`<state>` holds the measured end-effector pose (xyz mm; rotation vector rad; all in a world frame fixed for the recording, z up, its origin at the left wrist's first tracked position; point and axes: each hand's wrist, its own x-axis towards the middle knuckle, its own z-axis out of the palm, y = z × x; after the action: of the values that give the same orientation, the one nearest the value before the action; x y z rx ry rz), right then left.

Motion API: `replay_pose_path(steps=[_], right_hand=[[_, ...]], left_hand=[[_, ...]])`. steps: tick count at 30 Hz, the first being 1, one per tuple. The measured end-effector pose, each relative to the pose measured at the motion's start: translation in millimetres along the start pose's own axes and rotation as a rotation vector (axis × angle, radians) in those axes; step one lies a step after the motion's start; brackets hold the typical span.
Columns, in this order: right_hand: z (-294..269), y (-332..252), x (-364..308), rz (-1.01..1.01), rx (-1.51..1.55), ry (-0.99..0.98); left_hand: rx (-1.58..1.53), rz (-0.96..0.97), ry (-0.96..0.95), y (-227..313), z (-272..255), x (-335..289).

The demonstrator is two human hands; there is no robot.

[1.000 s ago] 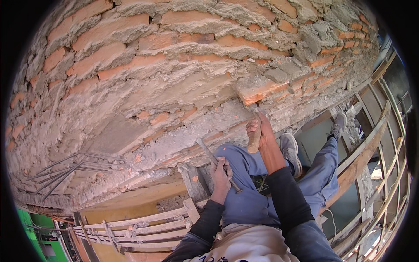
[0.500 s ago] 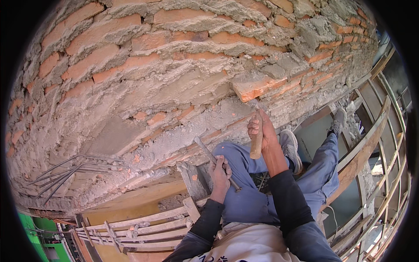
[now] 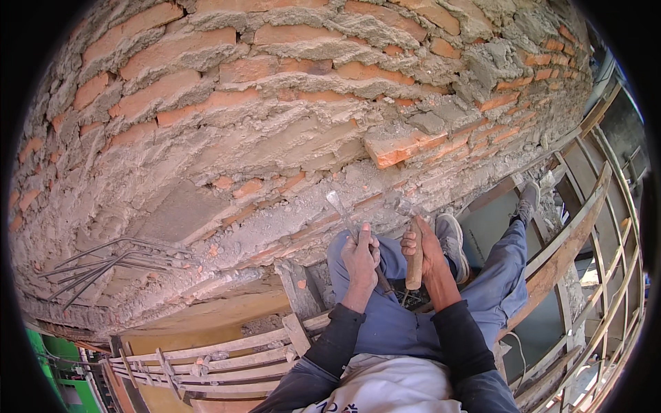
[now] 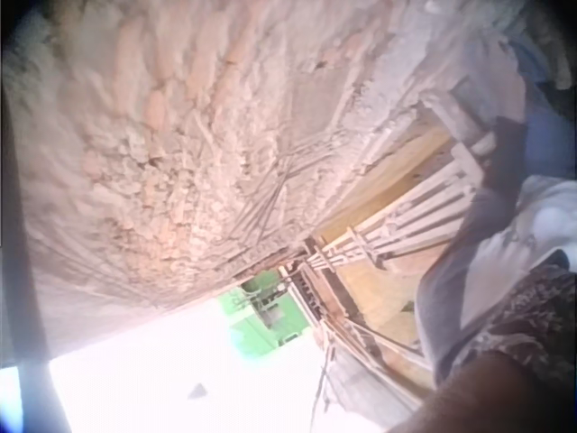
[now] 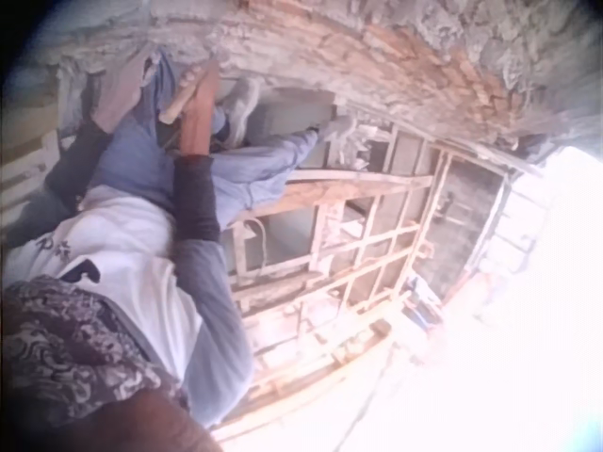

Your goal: The person uses a hammer and chisel to break and remove individual bricks from a masonry wall. They repeatedly strike the mortar joints and bricks to loosen them, then pull the bricks out by hand and drop them onto the scaffolding below.

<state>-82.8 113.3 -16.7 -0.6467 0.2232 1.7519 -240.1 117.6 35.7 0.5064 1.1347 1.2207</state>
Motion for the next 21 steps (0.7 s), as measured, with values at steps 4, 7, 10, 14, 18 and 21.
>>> replay_pose_path(steps=[4,7,10,14,18,21], right_hand=[[-19,-7,-2,0.003,0.035,0.005],[-18,-29,-3,-0.085,0.257,-0.047],[-17,-64,7,-0.196,0.454,-0.124],[15,-98,32,-0.280,0.516,-0.219],[42,-94,38,-0.185,0.375,-0.288],[22,-104,45,-0.243,0.498,-0.217]], left_hand=[[0.029,0.037,-0.022,11,33,24],[-0.006,0.052,-0.005,22,38,34],[-0.032,0.011,0.021,18,27,34],[-0.056,-0.091,0.073,-17,-1,32],[-0.125,-0.106,0.065,-35,-12,43],[-0.128,-0.140,0.040,-40,-16,35]])
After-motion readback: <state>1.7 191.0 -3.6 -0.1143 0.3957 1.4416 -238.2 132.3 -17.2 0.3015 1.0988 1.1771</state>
